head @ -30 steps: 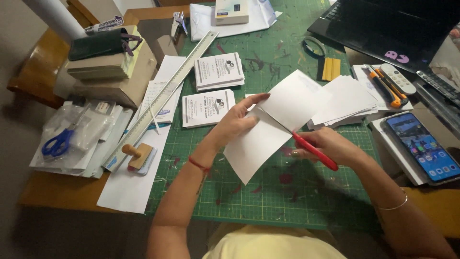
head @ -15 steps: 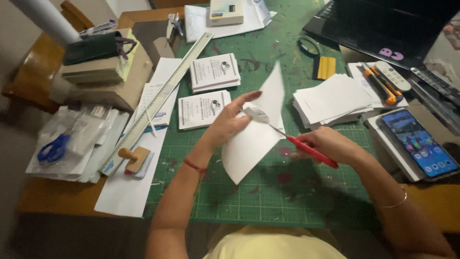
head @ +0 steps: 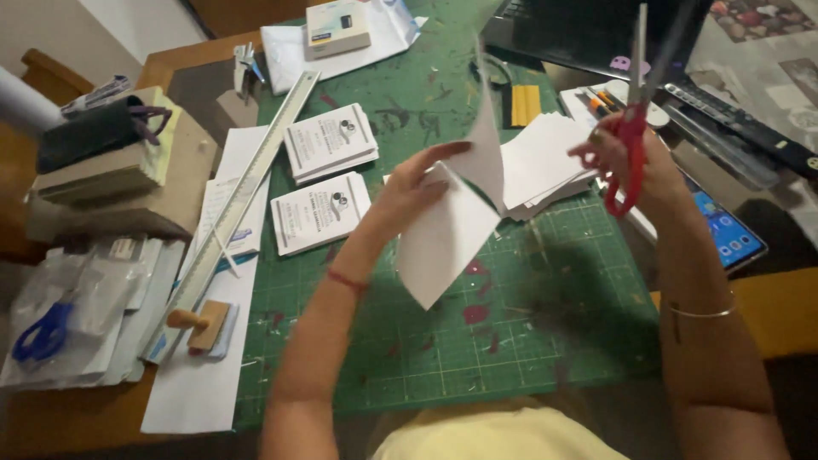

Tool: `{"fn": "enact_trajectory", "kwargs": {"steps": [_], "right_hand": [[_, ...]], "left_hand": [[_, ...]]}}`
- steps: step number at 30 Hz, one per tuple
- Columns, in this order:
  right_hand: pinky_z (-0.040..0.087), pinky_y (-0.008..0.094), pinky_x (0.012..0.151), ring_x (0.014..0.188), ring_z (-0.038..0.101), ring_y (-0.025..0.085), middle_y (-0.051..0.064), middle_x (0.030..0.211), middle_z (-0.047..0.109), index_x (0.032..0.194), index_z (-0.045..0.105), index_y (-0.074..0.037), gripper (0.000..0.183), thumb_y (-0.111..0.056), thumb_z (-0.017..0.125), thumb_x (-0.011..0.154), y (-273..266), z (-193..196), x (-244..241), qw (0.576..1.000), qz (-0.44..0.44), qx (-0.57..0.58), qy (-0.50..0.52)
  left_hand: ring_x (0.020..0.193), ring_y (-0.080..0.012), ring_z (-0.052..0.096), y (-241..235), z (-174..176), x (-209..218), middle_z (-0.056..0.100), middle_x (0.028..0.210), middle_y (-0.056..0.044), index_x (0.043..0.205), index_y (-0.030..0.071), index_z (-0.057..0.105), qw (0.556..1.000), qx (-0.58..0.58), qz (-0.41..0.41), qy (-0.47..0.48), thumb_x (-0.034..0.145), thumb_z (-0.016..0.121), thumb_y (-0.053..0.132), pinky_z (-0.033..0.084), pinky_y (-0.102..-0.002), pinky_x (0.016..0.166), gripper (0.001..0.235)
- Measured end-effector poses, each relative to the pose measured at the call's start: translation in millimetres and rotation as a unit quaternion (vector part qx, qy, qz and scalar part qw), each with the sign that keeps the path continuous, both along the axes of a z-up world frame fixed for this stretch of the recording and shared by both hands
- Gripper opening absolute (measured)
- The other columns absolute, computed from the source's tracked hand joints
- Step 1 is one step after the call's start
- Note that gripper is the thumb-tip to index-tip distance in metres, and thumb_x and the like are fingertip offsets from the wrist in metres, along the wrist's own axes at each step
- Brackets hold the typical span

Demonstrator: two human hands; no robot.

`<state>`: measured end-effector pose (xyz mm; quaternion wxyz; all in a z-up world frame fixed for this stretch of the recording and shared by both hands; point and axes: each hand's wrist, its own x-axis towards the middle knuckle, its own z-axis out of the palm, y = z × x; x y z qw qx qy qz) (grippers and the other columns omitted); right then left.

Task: Folding and cutting paper cards from printed sheets using scissors on a cutting mat.

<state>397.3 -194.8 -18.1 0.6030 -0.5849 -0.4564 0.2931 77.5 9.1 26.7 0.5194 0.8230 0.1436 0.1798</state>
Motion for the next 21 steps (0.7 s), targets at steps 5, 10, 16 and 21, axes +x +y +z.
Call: {"fn": "enact_trajectory", "kwargs": {"steps": [5,10,16,21], "right_hand": [[0.063,0.024,0.062,0.081,0.08,0.021,0.013,0.11,0.078,0.122,0.067,-0.017,0.05,-0.063,0.069,0.104,7.5,-10.1,11.3,0.987,0.031,0.087,0.129],[0.057,0.023,0.082,0.098,0.067,0.013,0.001,0.113,0.065,0.121,0.061,-0.017,0.06,-0.071,0.068,0.096,5.4,-9.7,7.8,0.988,-0.102,0.057,0.102],[0.054,0.039,0.081,0.091,0.076,0.028,0.007,0.097,0.078,0.128,0.065,-0.026,0.041,-0.062,0.074,0.112,7.8,-24.6,20.5,0.919,-0.327,-0.077,-0.206],[0.052,0.044,0.094,0.094,0.078,0.036,0.011,0.094,0.08,0.122,0.07,-0.019,0.034,-0.052,0.066,0.112,8.8,-3.3,-27.8,0.952,-0.16,-0.176,-0.191]], "left_hand": [[0.133,-0.0295,0.065,41.9,-30.3,83.4,0.063,0.155,-0.01,0.148,0.019,0.062,0.986,0.037,-0.161,0.011,0.087,0.045,0.016,0.053,-0.044,0.111,0.064],[0.141,-0.0224,0.063,63.5,-32.4,131.9,0.071,0.149,-0.004,0.138,0.016,0.073,0.962,0.131,-0.141,0.193,0.076,0.039,-0.007,0.046,-0.043,0.12,0.074],[0.114,-0.0268,0.078,111.5,-95.6,185.1,0.084,0.115,0.0,0.124,0.034,0.084,0.948,0.198,-0.119,0.219,0.072,0.061,0.008,0.058,-0.038,0.103,0.063],[0.119,-0.0264,0.077,109.2,-87.8,172.4,0.083,0.119,-0.003,0.13,0.034,0.081,0.953,0.19,-0.119,0.203,0.071,0.058,0.004,0.057,-0.039,0.105,0.07]]}}
